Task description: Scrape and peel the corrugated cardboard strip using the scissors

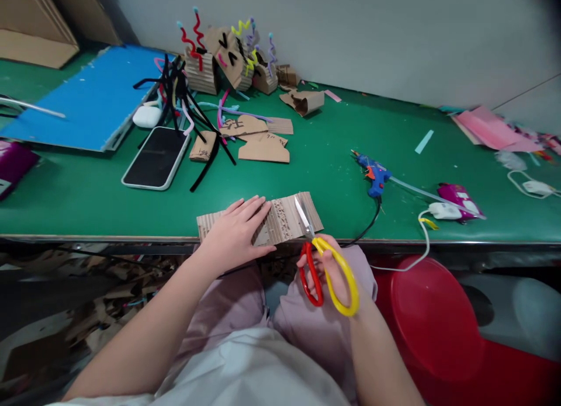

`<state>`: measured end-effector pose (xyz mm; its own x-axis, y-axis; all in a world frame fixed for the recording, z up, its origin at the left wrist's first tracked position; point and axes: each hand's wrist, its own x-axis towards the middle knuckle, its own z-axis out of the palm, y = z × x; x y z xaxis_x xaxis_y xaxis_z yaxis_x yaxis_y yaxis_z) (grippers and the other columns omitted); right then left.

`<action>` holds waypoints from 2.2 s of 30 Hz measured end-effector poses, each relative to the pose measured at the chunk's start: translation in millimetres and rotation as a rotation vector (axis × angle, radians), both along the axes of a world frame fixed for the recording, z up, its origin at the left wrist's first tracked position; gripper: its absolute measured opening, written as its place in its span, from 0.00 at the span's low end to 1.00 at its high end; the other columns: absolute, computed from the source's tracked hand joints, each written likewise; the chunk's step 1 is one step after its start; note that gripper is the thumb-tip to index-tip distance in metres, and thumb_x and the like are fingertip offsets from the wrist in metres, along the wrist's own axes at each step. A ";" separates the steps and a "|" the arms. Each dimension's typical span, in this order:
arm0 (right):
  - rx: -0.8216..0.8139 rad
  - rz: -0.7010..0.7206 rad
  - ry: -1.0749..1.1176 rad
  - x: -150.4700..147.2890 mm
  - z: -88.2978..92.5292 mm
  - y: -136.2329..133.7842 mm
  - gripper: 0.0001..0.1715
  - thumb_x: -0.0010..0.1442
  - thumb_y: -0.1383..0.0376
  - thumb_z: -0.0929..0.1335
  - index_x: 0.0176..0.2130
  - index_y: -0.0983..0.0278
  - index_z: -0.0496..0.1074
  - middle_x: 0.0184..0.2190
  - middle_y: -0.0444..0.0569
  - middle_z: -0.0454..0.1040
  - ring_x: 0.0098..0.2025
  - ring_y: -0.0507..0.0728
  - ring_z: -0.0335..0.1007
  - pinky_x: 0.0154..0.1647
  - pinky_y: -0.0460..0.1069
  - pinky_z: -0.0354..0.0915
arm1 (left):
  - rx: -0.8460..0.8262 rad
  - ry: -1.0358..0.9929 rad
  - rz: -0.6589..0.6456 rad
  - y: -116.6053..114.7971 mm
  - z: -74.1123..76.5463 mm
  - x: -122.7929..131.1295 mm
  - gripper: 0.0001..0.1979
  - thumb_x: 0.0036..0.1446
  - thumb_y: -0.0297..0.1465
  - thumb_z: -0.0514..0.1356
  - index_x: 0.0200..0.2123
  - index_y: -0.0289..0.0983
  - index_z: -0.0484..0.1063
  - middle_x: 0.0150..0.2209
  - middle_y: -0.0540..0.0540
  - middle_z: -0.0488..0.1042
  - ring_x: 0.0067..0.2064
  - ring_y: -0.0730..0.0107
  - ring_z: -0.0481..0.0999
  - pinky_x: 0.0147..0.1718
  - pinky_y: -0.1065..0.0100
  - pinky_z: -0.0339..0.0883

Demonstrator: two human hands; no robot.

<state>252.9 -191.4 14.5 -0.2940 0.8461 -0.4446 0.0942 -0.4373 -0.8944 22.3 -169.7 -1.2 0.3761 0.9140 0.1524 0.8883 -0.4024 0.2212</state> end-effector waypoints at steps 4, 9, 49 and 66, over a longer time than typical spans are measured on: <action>-0.058 -0.011 0.003 28.4 2.7 -25.8 0.39 0.46 0.36 0.63 0.47 0.57 0.53 0.31 0.45 0.71 0.17 0.49 0.63 0.14 0.46 0.62 | -0.002 0.020 -0.007 0.1 1.8 1.2 0.42 0.51 0.51 0.55 0.61 0.29 0.53 0.61 0.35 0.59 0.62 0.53 0.57 0.60 0.54 0.49; -0.184 0.025 -0.021 50.8 -0.9 -52.5 0.39 0.41 0.40 0.69 0.46 0.57 0.57 0.31 0.45 0.71 0.17 0.49 0.61 0.14 0.46 0.59 | -0.007 0.041 0.005 -0.7 1.3 1.3 0.42 0.51 0.51 0.54 0.61 0.29 0.53 0.61 0.35 0.58 0.62 0.54 0.57 0.60 0.55 0.48; -0.228 0.039 -0.085 39.3 0.3 -52.5 0.30 0.46 0.46 0.68 0.43 0.56 0.58 0.29 0.43 0.70 0.17 0.48 0.60 0.16 0.46 0.59 | -0.011 -0.010 0.006 -1.3 2.0 0.6 0.42 0.50 0.50 0.56 0.61 0.30 0.53 0.61 0.34 0.59 0.62 0.52 0.57 0.60 0.53 0.49; -0.194 0.047 -0.091 14.4 16.5 -35.7 0.32 0.51 0.39 0.61 0.46 0.57 0.54 0.30 0.47 0.72 0.15 0.49 0.60 0.12 0.46 0.59 | -0.005 -0.022 0.011 -0.3 -0.2 -0.2 0.41 0.51 0.50 0.56 0.61 0.31 0.54 0.60 0.34 0.60 0.61 0.52 0.58 0.59 0.53 0.50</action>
